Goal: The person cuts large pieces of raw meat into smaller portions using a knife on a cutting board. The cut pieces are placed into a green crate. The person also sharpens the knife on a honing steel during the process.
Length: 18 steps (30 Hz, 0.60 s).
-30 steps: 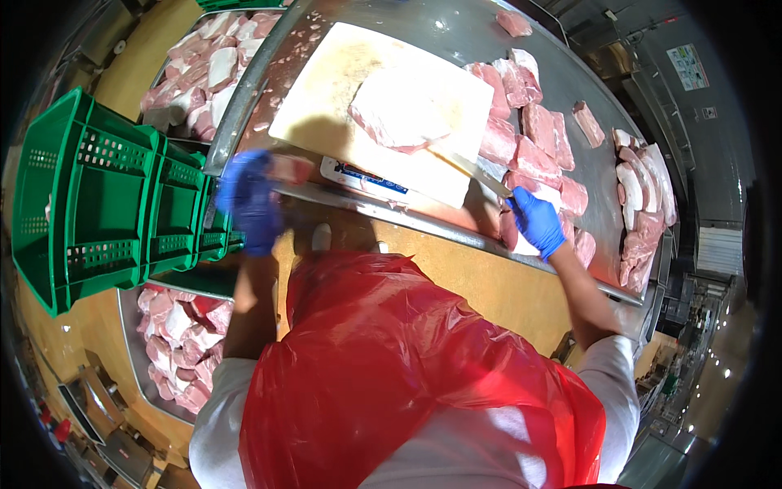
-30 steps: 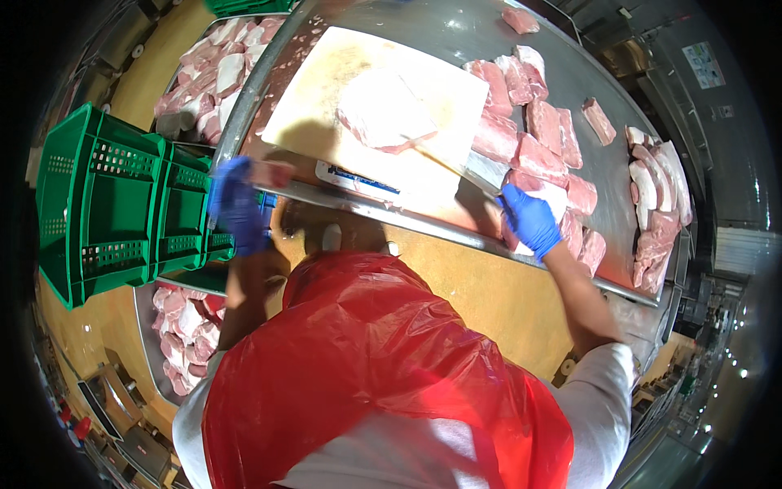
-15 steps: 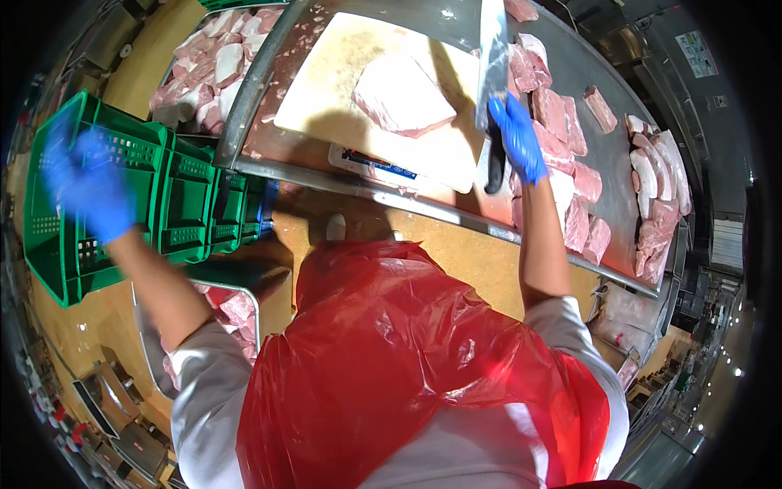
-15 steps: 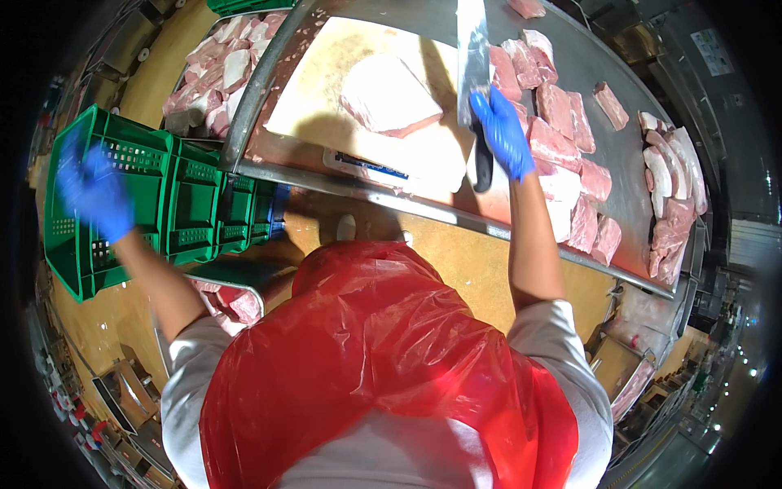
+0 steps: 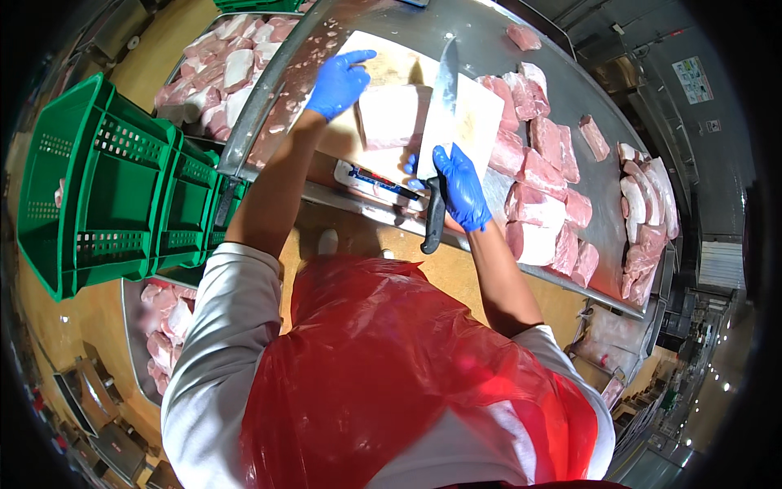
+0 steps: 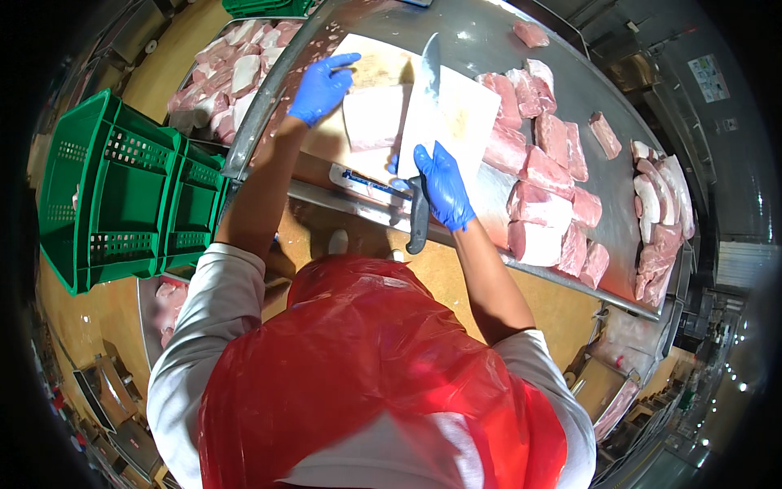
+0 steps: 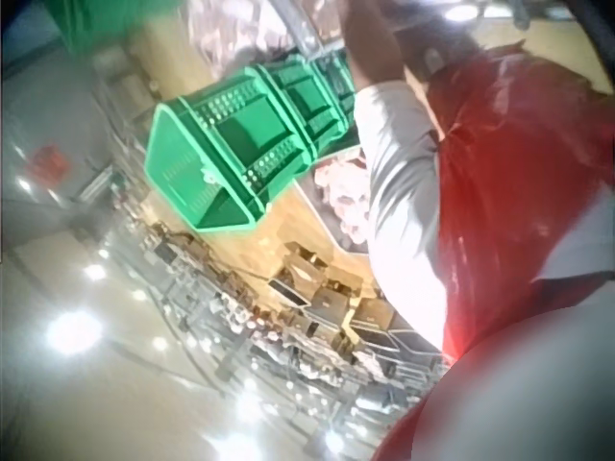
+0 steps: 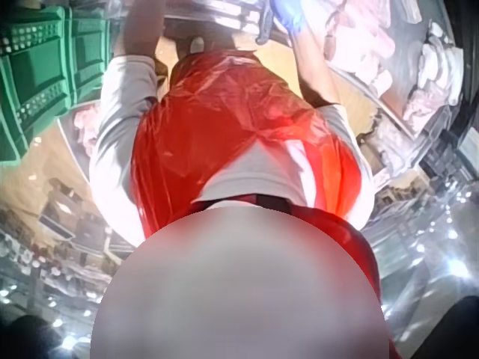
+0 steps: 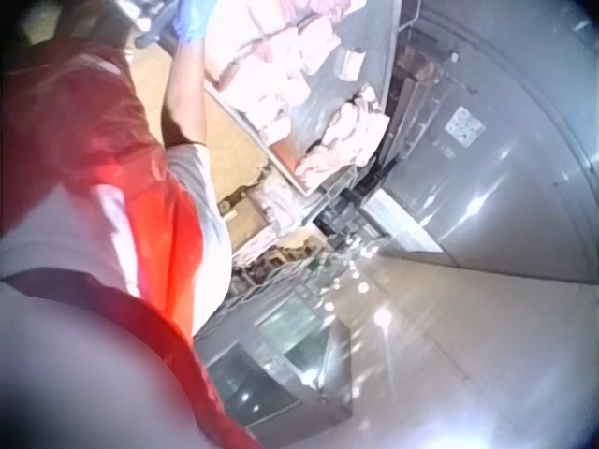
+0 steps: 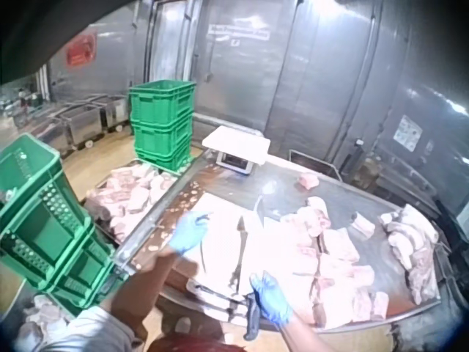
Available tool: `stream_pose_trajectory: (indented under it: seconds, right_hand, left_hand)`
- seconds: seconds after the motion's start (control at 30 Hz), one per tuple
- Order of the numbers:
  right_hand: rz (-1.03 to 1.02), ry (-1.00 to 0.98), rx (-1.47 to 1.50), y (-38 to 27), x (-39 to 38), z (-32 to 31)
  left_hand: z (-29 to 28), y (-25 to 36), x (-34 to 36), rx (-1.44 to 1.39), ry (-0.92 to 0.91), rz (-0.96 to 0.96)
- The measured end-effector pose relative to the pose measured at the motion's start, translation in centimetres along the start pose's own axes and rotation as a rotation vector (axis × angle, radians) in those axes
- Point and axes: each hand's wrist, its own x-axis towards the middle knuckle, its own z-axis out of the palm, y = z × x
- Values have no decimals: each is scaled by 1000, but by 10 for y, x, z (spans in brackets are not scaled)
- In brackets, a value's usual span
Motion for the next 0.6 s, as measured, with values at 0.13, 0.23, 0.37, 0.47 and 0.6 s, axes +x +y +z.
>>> stream_pose_trajectory:
  seconds: [0.13, 0.23, 0.37, 0.47, 0.6]
  right_hand:
    - [-226, 286, -553, 4, -17, -14]
    - [-438, 277, -1087, 3, -9, -1]
    - [-567, 109, -1251, 0, 27, 56]
    - [-585, 74, -1341, -1, 47, 82]
    - [-507, 19, -1462, 4, 36, 78]
  left_hand:
    - [-21, -3, -39, 395, 311, 455]
    - [20, -7, -109, 255, 374, 231]
    - [46, -6, -123, 337, 452, 175]
    - [52, -20, -115, 349, 536, 317]
    - [52, -31, -122, 373, 559, 367]
